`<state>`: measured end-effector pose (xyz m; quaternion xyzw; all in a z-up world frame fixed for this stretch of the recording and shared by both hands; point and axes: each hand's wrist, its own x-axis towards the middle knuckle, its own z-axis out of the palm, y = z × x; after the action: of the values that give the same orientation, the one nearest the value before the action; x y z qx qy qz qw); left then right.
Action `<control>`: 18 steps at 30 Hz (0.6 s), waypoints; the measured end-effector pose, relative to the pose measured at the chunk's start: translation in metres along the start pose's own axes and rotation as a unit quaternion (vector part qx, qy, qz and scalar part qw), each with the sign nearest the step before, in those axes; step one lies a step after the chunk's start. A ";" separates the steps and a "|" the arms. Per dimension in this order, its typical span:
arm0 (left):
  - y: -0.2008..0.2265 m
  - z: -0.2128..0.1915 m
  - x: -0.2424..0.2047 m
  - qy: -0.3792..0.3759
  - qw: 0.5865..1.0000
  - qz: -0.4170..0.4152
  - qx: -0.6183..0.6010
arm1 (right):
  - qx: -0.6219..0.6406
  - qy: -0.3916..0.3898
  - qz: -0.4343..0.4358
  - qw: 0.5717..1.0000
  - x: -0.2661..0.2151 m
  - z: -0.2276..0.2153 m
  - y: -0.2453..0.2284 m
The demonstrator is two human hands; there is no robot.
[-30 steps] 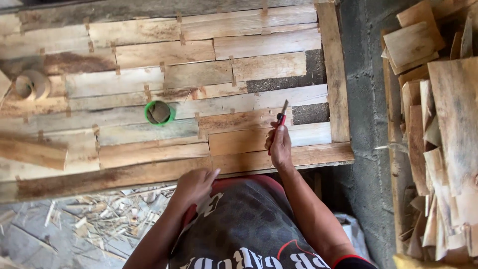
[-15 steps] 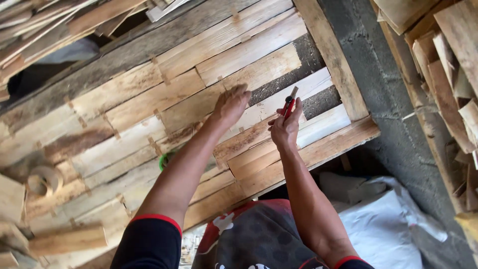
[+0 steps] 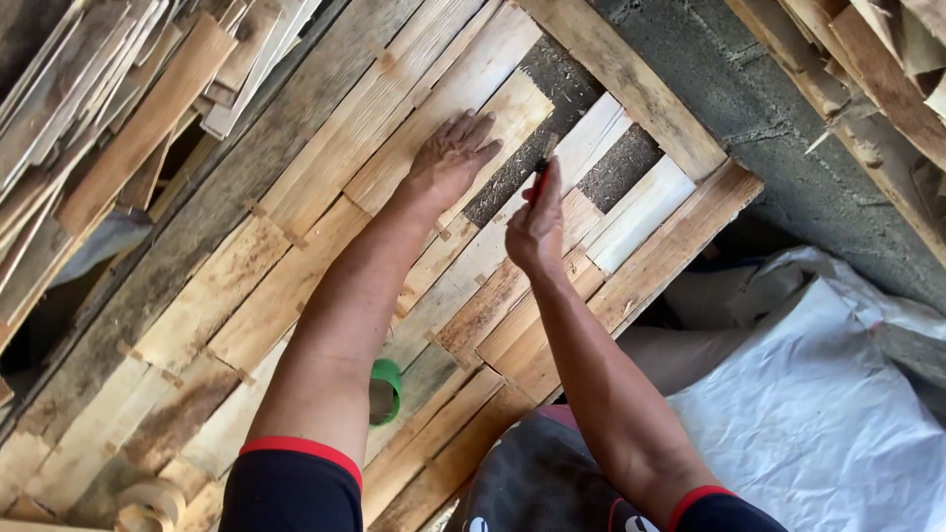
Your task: Cutting and fitting small wooden strips onto a larger panel.
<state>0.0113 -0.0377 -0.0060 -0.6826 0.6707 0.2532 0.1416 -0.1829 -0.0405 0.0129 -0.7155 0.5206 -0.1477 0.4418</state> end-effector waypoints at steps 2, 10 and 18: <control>-0.002 -0.001 0.001 -0.007 1.000 0.011 0.002 | -0.004 0.017 -0.002 1.000 0.009 0.020 0.005; -0.006 0.014 0.015 -0.019 0.999 0.026 -0.006 | -0.030 -0.024 0.095 0.995 0.050 0.045 -0.006; -0.003 0.000 0.010 -0.024 0.995 -0.009 -0.095 | -0.011 -0.002 0.130 0.991 0.069 0.047 -0.019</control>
<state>0.0143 -0.0462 -0.0123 -0.6928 0.6337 0.3308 0.0945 -0.1116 -0.0774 -0.0159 -0.6470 0.6098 -0.0817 0.4504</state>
